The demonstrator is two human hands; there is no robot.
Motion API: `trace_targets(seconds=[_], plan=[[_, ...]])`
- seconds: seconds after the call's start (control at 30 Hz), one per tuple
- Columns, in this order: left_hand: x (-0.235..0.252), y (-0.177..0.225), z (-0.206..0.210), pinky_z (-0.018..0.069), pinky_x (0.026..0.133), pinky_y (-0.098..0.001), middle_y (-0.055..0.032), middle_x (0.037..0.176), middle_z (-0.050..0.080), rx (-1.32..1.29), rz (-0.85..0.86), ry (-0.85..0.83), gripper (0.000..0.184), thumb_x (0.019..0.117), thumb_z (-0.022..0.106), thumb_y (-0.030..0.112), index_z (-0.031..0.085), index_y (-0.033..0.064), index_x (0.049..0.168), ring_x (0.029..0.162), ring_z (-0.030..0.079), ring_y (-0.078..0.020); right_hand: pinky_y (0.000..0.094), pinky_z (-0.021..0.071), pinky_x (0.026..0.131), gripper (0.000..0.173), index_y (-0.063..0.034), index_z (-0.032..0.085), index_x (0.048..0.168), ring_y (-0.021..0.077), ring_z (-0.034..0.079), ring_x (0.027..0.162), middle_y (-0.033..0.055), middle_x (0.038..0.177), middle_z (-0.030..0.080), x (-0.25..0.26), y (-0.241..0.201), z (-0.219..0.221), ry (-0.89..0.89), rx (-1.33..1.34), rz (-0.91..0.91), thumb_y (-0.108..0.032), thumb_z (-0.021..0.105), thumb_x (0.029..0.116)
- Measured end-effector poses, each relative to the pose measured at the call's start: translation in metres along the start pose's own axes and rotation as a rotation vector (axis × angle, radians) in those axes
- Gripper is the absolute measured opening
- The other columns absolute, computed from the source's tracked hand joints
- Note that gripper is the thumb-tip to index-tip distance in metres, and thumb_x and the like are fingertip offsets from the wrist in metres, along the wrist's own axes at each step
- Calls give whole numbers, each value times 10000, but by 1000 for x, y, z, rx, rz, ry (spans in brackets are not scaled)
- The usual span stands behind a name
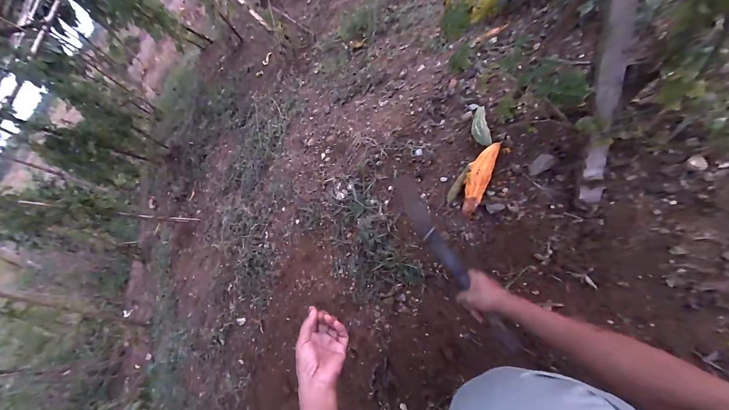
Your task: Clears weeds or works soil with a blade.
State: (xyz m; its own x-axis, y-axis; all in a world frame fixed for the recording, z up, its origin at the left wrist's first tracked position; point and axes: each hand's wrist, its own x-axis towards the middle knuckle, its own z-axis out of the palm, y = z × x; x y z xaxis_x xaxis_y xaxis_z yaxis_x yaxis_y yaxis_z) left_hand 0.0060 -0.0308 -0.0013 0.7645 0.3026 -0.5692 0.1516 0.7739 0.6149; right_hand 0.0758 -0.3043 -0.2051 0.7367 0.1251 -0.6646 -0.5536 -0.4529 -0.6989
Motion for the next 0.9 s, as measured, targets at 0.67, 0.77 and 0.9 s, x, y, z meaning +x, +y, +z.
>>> trace_targets(seconds=[0.67,0.77,0.9], plan=[[2,54,-29,558,716,-241,-18,939,619,241,622,227,139,1008,529,0,557,48,1136,758,623,-83,476,585,784,480,87,456,1391,327,696,802,253,1022,664,-8,-4,18,-114,-289,-9,-85,645,985],[6,53,-30,554,715,-245,-22,937,612,242,604,228,143,1009,529,-2,557,53,1138,756,617,-87,544,571,846,474,40,483,1393,396,703,921,286,1134,654,-26,-8,3,-208,-563,-8,-128,664,989],[8,55,-34,560,690,-239,3,887,628,237,586,231,124,1014,531,12,566,72,1117,731,628,-76,579,553,874,441,49,524,1355,419,698,942,297,1115,664,-44,-22,-63,-98,-533,-25,-148,677,991]])
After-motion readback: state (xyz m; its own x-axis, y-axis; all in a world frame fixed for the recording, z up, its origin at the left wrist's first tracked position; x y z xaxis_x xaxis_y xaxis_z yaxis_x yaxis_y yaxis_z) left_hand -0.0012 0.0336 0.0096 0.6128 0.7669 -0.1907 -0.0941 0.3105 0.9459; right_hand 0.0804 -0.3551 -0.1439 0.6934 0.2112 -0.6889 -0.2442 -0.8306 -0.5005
